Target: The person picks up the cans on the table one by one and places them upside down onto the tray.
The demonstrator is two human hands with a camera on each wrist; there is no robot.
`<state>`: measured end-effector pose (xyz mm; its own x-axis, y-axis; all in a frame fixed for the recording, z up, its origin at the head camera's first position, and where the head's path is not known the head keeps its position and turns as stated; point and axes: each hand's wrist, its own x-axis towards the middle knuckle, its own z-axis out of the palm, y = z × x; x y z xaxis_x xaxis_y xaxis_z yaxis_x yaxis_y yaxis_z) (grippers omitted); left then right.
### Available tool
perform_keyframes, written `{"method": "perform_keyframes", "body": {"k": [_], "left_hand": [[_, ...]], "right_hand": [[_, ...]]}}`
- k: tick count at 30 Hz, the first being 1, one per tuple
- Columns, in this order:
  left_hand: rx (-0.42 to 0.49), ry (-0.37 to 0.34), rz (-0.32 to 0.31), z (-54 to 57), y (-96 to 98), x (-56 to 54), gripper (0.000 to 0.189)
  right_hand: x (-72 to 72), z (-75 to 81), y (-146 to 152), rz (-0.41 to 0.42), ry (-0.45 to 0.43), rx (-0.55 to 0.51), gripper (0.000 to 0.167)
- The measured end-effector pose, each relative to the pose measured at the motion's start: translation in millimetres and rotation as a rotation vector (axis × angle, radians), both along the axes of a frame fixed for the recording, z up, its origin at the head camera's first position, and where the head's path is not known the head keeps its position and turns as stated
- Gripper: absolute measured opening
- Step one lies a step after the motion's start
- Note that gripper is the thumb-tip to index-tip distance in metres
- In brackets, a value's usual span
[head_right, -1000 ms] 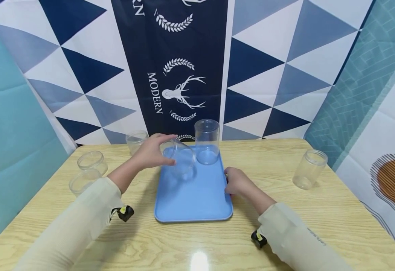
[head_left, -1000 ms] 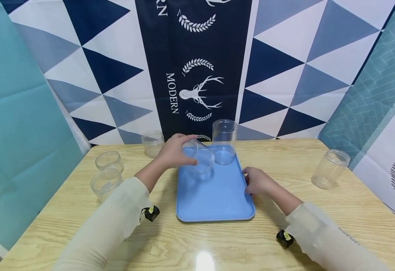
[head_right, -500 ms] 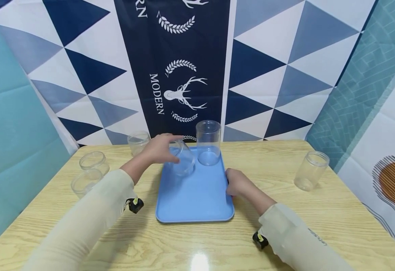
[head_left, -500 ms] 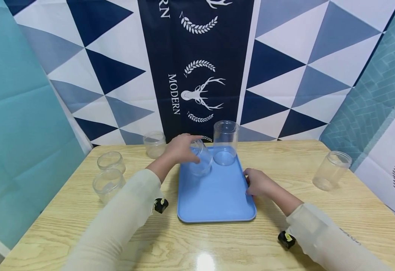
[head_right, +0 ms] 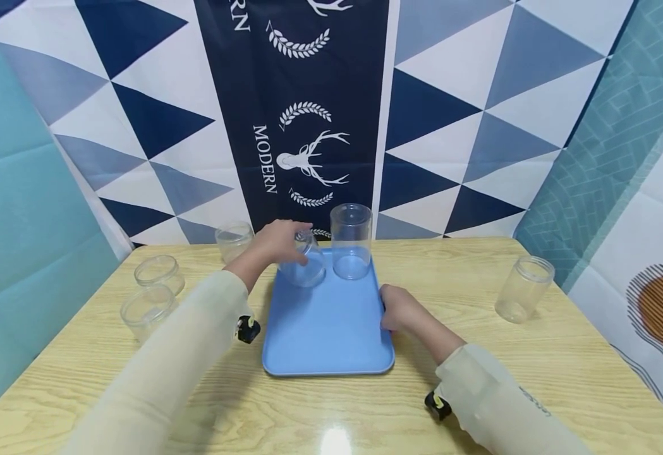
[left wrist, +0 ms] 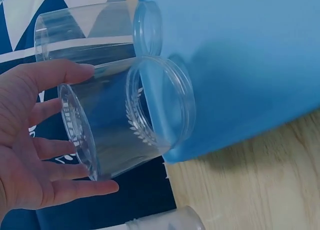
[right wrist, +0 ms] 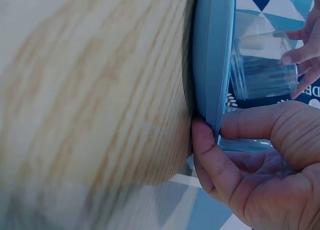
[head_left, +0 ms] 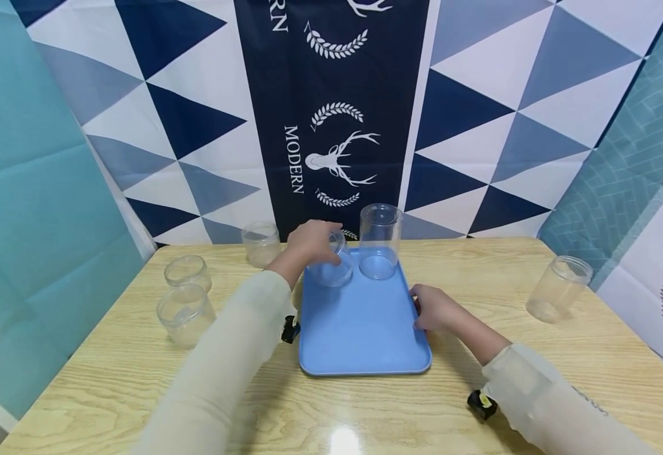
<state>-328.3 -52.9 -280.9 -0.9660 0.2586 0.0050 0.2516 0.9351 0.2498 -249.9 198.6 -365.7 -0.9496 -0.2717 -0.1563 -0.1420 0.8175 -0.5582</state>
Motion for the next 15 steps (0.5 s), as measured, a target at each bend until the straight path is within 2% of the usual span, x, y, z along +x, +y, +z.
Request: {"method": "perform_keyframes", "body": {"k": [7, 15], "left_hand": [[-0.004, -0.039, 0.032, 1.6, 8.6, -10.6, 0.074], [-0.029, -0.082, 0.060, 0.5, 9.4, -21.1, 0.073]], "right_hand": [[-0.9, -0.7, 2, -0.004, -0.001, 0.017, 0.059], [-0.1, -0.8, 0, 0.003, 0.009, 0.016, 0.060]]}}
